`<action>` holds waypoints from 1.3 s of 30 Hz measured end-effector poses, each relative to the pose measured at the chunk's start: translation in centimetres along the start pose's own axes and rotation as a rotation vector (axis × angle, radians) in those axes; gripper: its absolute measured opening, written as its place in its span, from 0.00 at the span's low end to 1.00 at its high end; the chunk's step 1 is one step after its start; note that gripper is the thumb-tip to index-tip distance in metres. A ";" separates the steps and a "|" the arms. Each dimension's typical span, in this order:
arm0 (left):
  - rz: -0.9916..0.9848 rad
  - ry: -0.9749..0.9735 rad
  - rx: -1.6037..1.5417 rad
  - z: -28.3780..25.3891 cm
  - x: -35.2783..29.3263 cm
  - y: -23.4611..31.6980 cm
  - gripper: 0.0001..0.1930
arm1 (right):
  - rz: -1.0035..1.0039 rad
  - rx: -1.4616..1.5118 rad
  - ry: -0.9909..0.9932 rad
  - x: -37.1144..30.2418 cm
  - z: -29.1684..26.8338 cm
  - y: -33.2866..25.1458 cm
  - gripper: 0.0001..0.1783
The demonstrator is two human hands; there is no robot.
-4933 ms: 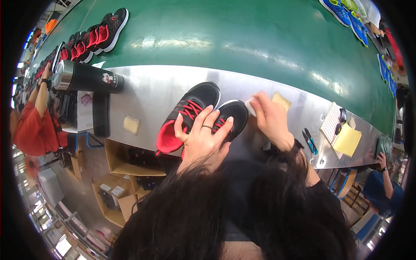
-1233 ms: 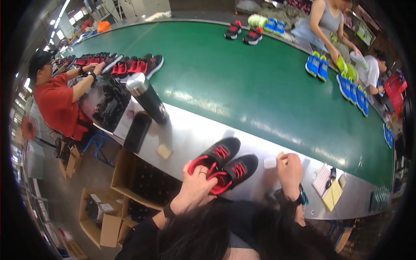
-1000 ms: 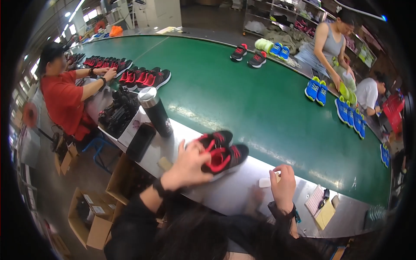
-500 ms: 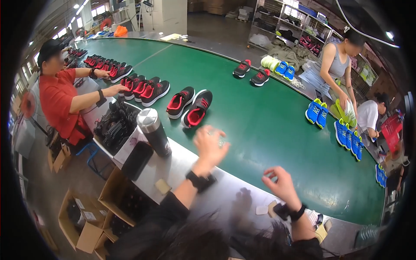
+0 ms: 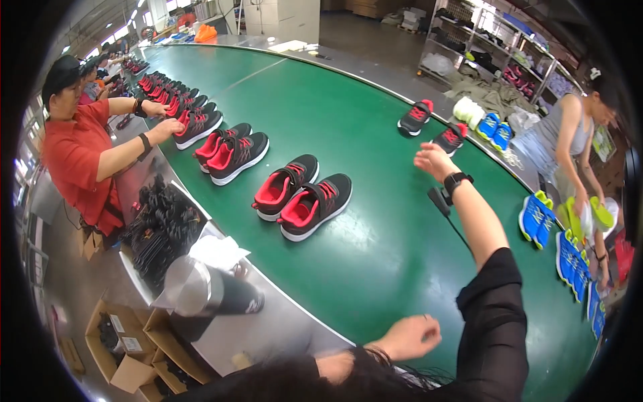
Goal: Checking the quality of shoes on an assembly line and cleaning small spots.
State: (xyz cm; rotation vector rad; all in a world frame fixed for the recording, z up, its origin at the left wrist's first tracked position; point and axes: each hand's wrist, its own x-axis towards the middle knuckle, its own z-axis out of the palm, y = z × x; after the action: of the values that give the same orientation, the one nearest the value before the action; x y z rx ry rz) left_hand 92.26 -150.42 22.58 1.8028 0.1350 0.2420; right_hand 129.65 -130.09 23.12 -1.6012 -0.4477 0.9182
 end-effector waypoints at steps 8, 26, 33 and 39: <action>0.001 0.199 0.322 2.5 -1.1 -5.2 0.07 | -0.206 0.385 -0.015 10.0 9.3 1.4 0.44; -0.043 0.149 0.457 1.3 0.9 -3.9 0.06 | -0.229 0.450 0.662 8.8 2.2 3.5 0.40; 0.142 0.375 0.258 2.6 0.1 -2.3 0.06 | 0.014 0.157 -0.197 -9.8 -3.6 5.0 0.26; 0.368 0.762 0.333 1.2 0.8 0.3 0.06 | 0.169 -0.646 -0.226 -32.6 -15.6 4.5 0.29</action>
State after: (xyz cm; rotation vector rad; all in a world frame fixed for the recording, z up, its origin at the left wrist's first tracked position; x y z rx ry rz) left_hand 93.35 -151.45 22.67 1.9683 0.3970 1.2263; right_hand 120.51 -164.79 29.38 -2.1500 -0.8378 1.1617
